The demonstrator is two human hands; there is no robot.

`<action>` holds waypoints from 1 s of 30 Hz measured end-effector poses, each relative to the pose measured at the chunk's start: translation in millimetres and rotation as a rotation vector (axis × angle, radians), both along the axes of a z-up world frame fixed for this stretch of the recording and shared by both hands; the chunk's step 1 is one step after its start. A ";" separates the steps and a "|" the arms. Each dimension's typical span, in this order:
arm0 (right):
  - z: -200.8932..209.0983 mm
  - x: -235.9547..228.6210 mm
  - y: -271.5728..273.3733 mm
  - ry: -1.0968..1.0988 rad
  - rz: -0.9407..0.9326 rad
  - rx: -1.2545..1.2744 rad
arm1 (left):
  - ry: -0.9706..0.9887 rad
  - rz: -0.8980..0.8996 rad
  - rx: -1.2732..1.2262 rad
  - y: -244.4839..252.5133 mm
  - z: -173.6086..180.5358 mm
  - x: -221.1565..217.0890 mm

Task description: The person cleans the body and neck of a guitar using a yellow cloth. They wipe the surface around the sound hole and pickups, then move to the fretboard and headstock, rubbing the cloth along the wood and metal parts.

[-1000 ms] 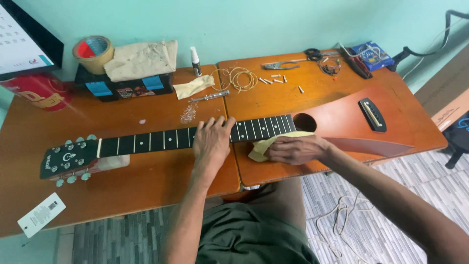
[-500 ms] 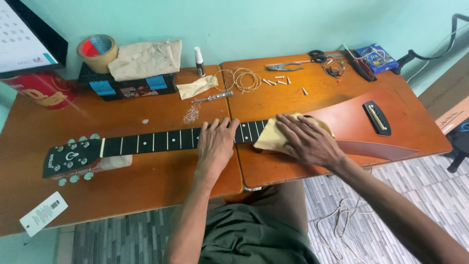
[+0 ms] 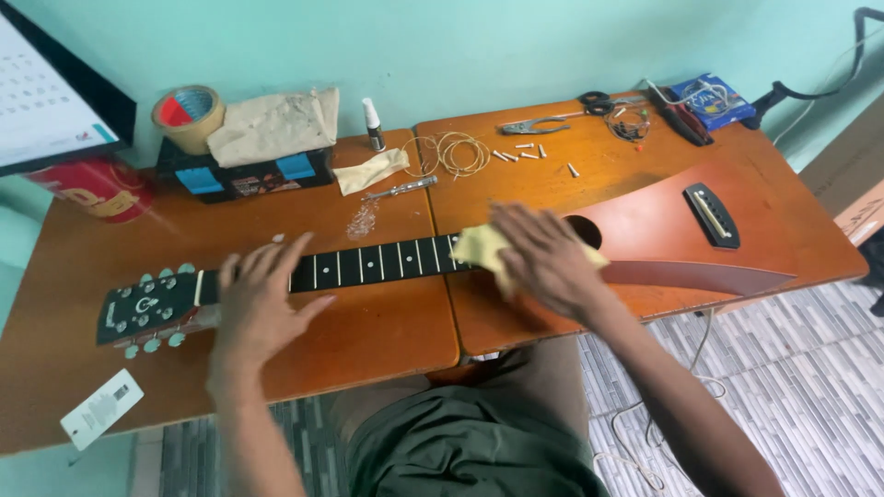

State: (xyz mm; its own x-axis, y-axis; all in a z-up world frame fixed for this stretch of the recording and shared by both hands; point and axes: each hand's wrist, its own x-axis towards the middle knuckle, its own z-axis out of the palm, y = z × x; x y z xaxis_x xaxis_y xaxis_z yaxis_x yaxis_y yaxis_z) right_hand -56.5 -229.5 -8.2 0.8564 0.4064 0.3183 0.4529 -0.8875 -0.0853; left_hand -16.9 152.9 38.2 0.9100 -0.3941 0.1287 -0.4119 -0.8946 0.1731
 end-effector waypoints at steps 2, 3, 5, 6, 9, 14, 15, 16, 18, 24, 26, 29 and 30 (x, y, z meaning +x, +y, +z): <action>5.0 -6.0 -24.1 0.146 -0.248 -0.047 | 0.033 0.057 0.012 31.8 -0.5 1.6; -0.8 -2.0 -18.2 0.145 -0.244 -0.045 | 0.032 0.061 0.014 37.5 -6.1 3.9; -12.1 6.2 -7.9 0.127 -0.347 -0.056 | -0.009 0.042 -0.048 47.1 -17.4 10.3; -18.8 17.3 9.0 0.124 -0.347 -0.054 | -0.012 0.042 -0.047 51.4 -28.5 16.8; -40.8 47.8 72.4 -0.300 -0.179 -0.091 | -0.137 -0.016 -0.115 59.9 -43.6 24.5; 12.6 62.0 207.0 0.112 -0.048 0.100 | 0.098 -0.055 -0.277 57.3 -13.8 25.5; 13.3 65.0 208.6 0.109 -0.049 0.099 | 0.095 -0.057 -0.278 57.9 -10.3 25.7; 14.1 68.1 210.5 0.146 -0.042 0.072 | 0.100 -0.036 -0.281 58.9 -6.7 26.0; 0.0 73.4 191.2 0.192 -0.037 0.047 | 0.115 -0.015 -0.282 63.9 -7.4 26.6; -43.9 70.2 5.2 -0.379 0.035 -0.141 | 0.040 -0.073 -0.380 64.1 -11.9 30.1; -27.5 57.8 -35.6 0.259 -0.489 -0.086 | 0.024 -0.116 -0.542 65.7 -11.5 27.8; -1.5 45.2 2.0 0.251 -0.508 -0.058 | 0.038 -0.201 -0.739 66.2 -10.4 28.5; -11.1 51.9 24.8 0.250 -0.507 -0.055 | 0.037 -0.201 -0.736 68.7 -13.7 30.5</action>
State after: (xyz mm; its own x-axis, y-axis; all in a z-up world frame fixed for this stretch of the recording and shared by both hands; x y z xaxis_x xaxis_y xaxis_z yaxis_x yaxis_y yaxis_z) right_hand -4.6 -204.8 -19.3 0.9954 -0.0649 0.0706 -0.0590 -0.9948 -0.0827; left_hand 13.6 221.6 24.5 0.8388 -0.3766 0.3932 -0.5369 -0.4517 0.7126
